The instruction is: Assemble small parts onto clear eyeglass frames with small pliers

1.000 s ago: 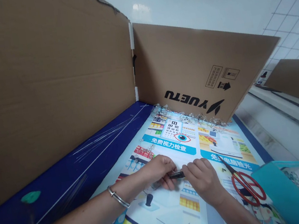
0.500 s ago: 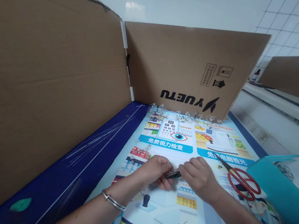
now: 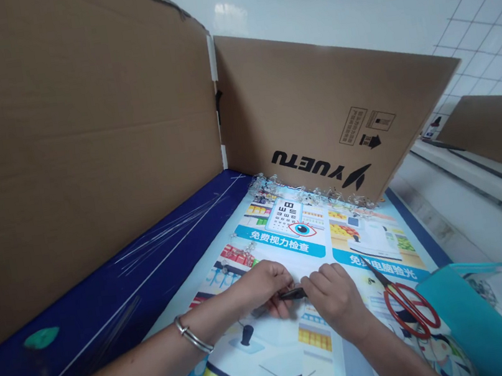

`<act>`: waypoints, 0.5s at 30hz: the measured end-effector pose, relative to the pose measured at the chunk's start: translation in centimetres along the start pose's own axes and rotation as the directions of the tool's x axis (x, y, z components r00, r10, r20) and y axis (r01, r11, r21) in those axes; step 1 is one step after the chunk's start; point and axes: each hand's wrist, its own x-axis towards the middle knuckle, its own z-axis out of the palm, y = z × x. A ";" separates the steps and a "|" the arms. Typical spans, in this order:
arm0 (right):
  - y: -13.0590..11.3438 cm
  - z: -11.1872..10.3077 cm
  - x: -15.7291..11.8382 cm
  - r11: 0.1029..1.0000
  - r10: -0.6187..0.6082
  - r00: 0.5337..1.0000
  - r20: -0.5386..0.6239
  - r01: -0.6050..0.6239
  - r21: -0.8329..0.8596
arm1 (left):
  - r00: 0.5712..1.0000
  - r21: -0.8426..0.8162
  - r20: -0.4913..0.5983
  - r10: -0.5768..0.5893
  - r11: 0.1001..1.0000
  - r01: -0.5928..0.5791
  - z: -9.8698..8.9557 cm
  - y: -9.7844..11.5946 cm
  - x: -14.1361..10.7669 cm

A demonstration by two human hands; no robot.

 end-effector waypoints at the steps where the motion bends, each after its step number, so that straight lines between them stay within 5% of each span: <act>1: 0.0 0.0 0.0 1.000 0.004 1.000 0.004 -0.004 0.005 | 1.000 0.010 -0.005 0.006 1.000 -0.006 0.0 0.0 0.0; 15: -0.1 1.2 -0.2 0.974 0.150 0.983 0.103 -0.165 0.154 | 0.971 0.384 -0.072 0.227 0.905 -0.184 0.0 0.5 -0.7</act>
